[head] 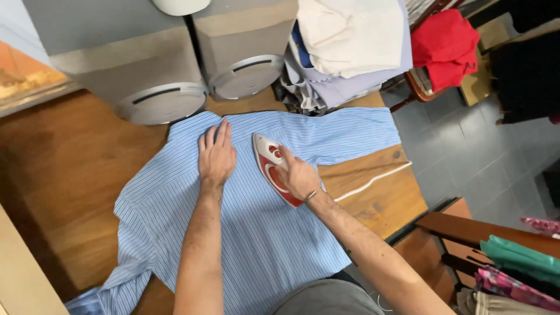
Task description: A person uses an iron to remove wrinkles from a blue striped button-down shirt on a wooden table.
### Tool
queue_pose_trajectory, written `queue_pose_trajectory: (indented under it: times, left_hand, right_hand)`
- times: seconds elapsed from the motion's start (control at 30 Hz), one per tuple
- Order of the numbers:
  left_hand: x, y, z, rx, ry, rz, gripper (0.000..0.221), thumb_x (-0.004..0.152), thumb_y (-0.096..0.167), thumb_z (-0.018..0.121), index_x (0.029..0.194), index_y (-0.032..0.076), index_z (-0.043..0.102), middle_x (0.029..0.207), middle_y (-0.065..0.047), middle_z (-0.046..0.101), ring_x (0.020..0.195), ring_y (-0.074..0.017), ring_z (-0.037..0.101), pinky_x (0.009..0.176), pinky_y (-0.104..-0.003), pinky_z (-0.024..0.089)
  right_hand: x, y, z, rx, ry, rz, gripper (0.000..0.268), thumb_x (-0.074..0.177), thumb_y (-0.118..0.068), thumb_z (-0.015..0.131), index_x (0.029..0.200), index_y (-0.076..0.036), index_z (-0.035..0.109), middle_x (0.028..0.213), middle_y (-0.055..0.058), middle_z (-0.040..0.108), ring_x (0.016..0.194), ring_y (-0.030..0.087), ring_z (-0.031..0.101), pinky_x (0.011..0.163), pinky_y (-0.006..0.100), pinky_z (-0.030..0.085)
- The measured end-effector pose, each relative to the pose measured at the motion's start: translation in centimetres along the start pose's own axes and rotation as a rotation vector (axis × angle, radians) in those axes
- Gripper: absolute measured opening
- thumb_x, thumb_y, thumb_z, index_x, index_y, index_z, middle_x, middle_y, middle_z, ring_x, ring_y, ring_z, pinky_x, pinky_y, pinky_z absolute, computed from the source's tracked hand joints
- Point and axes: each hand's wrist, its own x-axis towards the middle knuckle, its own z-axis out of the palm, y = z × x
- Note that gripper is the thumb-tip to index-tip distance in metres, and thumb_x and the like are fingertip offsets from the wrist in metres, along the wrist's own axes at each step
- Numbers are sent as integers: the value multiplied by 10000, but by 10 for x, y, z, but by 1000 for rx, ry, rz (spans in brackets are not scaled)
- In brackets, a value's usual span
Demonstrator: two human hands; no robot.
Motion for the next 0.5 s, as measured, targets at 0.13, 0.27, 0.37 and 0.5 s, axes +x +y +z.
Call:
queue_pose_trajectory:
  times: [0.13, 0.27, 0.37, 0.5]
  left_hand:
    - [0, 3, -1, -3, 108, 30, 570, 930, 216, 518, 1486, 90, 523, 1616, -35, 437, 1360, -289, 450, 1131, -505, 334]
    - [-2, 0, 4, -26, 114, 36, 573, 943, 224, 510, 1503, 105, 508, 1625, -29, 421, 1390, -290, 437, 1164, -528, 310]
    - [-3, -1, 9, -45, 97, 23, 584, 944, 231, 502, 1516, 114, 491, 1629, -24, 408, 1418, -285, 419, 1179, -534, 296]
    - [-2, -6, 4, -47, 75, 23, 566, 954, 228, 520, 1511, 122, 507, 1612, -24, 426, 1401, -285, 424, 1168, -519, 303]
  right_hand:
    - [10, -5, -6, -103, 18, 25, 598, 1017, -437, 492, 1576, -307, 324, 1093, 226, 708, 1023, 466, 712, 890, 564, 593]
    - [13, -31, -15, -94, 65, 120, 600, 1043, -389, 468, 1596, -219, 306, 1079, 260, 706, 1035, 488, 702, 913, 581, 580]
    - [18, -27, -13, -100, 58, 83, 613, 1033, -406, 496, 1592, -237, 312, 1093, 263, 706, 1041, 486, 701, 910, 580, 580]
    - [25, -8, -7, -213, 77, 46, 600, 1023, -463, 499, 1581, -305, 342, 1056, 209, 716, 1006, 448, 721, 871, 549, 598]
